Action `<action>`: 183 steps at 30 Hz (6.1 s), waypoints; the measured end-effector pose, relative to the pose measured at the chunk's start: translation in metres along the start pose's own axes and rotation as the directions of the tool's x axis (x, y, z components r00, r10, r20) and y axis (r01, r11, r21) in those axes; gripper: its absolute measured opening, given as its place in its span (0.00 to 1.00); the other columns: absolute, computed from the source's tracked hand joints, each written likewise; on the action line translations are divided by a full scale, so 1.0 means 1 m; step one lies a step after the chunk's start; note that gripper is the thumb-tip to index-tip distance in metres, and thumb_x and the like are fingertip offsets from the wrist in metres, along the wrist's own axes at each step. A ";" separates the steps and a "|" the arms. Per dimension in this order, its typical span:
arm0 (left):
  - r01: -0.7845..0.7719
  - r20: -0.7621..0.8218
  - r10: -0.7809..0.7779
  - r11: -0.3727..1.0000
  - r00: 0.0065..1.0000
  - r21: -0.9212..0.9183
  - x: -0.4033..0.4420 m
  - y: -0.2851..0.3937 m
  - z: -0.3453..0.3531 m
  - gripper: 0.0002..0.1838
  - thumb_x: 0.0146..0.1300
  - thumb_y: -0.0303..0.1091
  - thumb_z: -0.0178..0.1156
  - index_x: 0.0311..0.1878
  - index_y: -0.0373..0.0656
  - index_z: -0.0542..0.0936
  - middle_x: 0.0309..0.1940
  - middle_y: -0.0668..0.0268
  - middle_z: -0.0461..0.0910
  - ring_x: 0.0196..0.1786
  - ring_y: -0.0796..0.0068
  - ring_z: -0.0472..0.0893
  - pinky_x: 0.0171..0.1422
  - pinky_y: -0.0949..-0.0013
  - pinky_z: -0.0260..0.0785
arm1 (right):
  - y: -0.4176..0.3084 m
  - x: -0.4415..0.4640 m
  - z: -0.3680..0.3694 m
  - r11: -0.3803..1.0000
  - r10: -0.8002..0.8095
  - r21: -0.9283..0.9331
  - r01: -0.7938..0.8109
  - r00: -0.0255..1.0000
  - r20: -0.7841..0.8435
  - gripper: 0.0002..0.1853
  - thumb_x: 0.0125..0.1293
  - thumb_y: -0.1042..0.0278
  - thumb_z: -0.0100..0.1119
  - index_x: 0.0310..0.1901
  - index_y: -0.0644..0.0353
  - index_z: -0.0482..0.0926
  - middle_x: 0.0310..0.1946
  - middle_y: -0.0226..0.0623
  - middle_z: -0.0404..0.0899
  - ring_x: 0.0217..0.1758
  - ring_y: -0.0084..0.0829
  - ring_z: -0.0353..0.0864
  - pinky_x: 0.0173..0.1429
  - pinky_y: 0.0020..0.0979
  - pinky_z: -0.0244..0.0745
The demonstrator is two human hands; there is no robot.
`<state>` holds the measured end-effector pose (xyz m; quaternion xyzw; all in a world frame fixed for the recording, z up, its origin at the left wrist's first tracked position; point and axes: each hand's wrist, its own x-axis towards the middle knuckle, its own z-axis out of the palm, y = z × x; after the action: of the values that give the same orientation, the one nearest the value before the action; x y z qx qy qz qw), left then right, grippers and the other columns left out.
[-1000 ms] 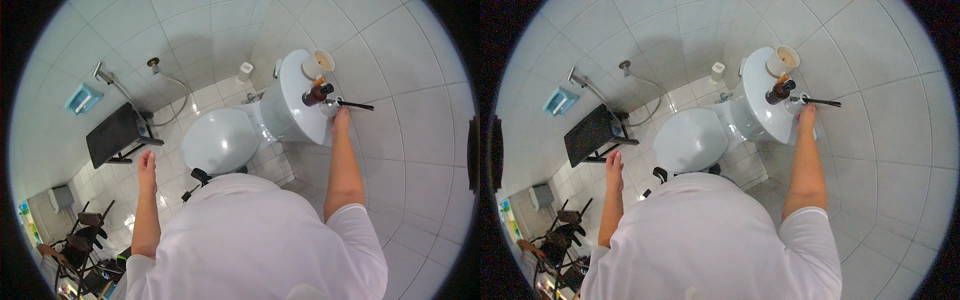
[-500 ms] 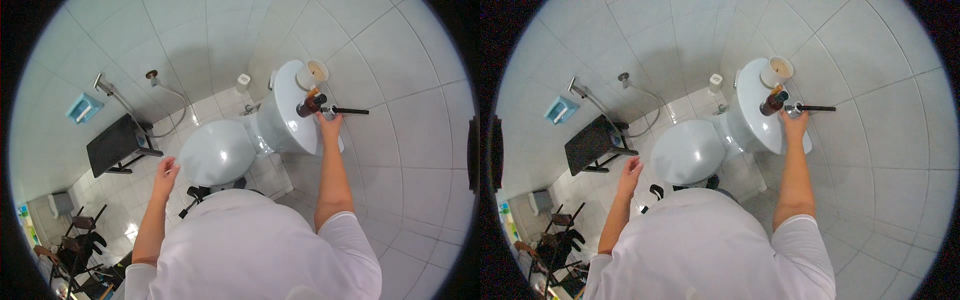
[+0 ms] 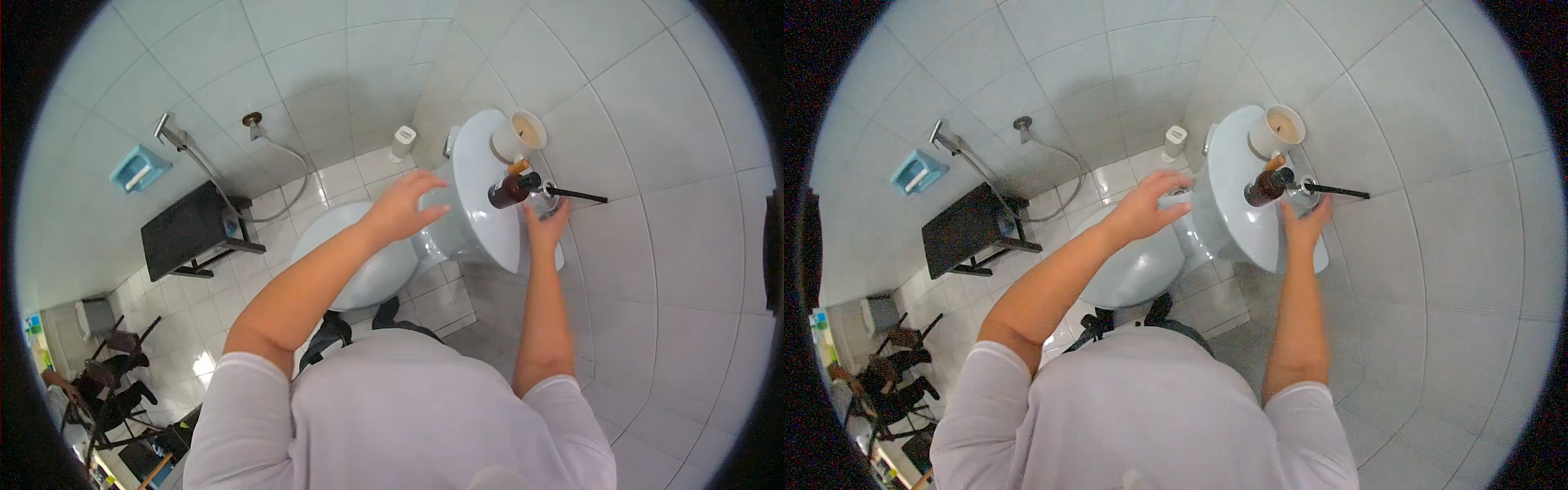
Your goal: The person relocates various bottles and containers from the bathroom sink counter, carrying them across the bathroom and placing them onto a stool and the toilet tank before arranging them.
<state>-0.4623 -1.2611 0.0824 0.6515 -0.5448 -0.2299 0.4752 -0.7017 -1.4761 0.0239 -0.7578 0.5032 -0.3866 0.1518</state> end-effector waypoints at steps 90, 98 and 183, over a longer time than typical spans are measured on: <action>0.734 -0.131 -0.820 0.561 0.558 -0.383 -0.239 -0.093 0.010 0.20 0.55 0.37 0.60 0.50 0.42 0.72 0.42 0.64 0.73 0.40 0.76 0.71 0.46 0.73 0.66 | -0.158 0.149 0.049 0.330 -0.317 -0.245 0.911 0.352 0.880 0.28 0.44 0.60 0.66 0.49 0.45 0.67 0.57 0.31 0.63 0.59 0.40 0.64 0.57 0.46 0.62; 0.761 -0.099 -0.843 0.522 0.529 -0.385 -0.234 -0.085 0.007 0.20 0.57 0.38 0.57 0.52 0.43 0.70 0.45 0.65 0.73 0.44 0.74 0.72 0.48 0.72 0.65 | -0.150 0.167 0.076 0.740 -0.539 -0.083 0.667 0.662 0.520 0.19 0.53 0.54 0.59 0.44 0.54 0.74 0.38 0.39 0.77 0.43 0.40 0.75 0.49 0.38 0.68; 0.797 -0.050 -0.858 0.494 0.510 -0.347 -0.222 -0.082 -0.023 0.20 0.57 0.38 0.58 0.52 0.43 0.71 0.44 0.66 0.73 0.44 0.77 0.71 0.47 0.74 0.63 | -0.052 -0.014 -0.029 0.975 0.072 -0.219 -0.032 0.981 0.179 0.32 0.50 0.57 0.62 0.53 0.66 0.63 0.55 0.59 0.61 0.59 0.48 0.61 0.61 0.39 0.58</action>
<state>-0.4699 -1.0500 -0.0267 0.7795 -0.0686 -0.4328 0.4477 -0.6927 -1.4355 0.0691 -0.7890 0.5454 -0.2533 0.1255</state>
